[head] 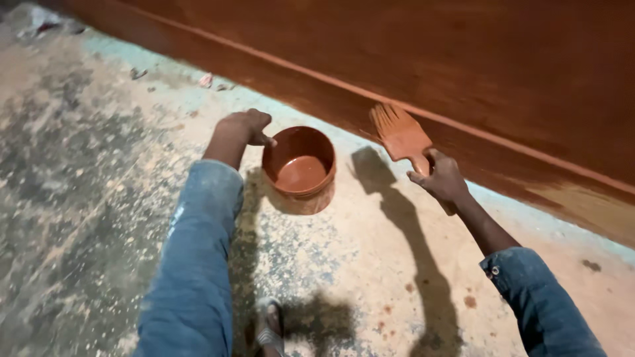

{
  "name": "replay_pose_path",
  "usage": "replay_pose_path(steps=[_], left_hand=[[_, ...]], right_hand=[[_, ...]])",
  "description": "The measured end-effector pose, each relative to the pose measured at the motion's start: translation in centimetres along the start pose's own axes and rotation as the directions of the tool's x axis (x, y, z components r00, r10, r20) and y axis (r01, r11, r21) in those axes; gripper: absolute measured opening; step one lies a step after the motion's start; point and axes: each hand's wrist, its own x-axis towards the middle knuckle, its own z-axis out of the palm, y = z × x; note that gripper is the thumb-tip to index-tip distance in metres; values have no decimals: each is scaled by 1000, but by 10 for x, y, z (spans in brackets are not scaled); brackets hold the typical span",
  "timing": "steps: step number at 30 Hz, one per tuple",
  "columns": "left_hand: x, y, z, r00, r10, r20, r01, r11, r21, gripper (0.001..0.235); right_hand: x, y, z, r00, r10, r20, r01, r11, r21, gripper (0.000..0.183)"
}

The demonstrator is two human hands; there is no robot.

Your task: The person paints the lower section of a wall with reddish-brown paint using a brush. They repeatedly dip the brush into a bucket and apply paint along the baseboard area, working from left to right.

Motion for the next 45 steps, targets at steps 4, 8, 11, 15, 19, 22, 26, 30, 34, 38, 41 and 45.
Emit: replay_pose_path(steps=[4, 8, 11, 15, 19, 22, 26, 30, 34, 38, 41, 45], left_hand=[[18, -50, 20, 996, -29, 88, 36, 996, -81, 85], [38, -70, 37, 979, 87, 184, -19, 939, -344, 116], [52, -67, 44, 953, 214, 215, -88, 873, -479, 135], [60, -62, 46, 930, 230, 288, -61, 867, -495, 143], [68, -64, 61, 874, 326, 359, -69, 817, -573, 147], [72, -64, 71, 863, 317, 394, -65, 842, -536, 147], [63, -69, 71, 884, 271, 381, -39, 855, -517, 142], [49, -77, 65, 891, 195, 410, 53, 852, -521, 142], [43, -78, 61, 914, 277, 296, -48, 799, -600, 157], [45, -68, 59, 954, 202, 224, -64, 863, -502, 164], [44, -61, 54, 970, 149, 193, -46, 889, -455, 162], [40, -59, 47, 979, 129, 160, -55, 914, -403, 160]], right_hand=[[20, -85, -1, 982, -161, 98, 155, 986, 66, 68], [50, -160, 2, 903, -263, 341, 331, 930, -159, 47], [74, -196, 17, 773, -352, 527, 527, 820, -225, 34], [97, -210, 61, 622, -315, 717, 710, 614, -345, 27], [104, -187, 126, 638, -273, 719, 746, 451, -491, 11], [102, -172, 170, 688, -473, 550, 708, 607, -362, 22], [104, -170, 180, 674, -506, 539, 734, 371, -569, 39], [100, -176, 147, 677, -455, 579, 729, 307, -612, 15], [91, -187, 104, 653, -499, 570, 751, 324, -576, 8], [71, -204, 51, 667, -523, 530, 730, 316, -607, 13], [55, -222, 15, 750, -388, 535, 660, 473, -583, 17], [40, -235, -23, 789, -309, 532, 571, 688, -448, 9]])
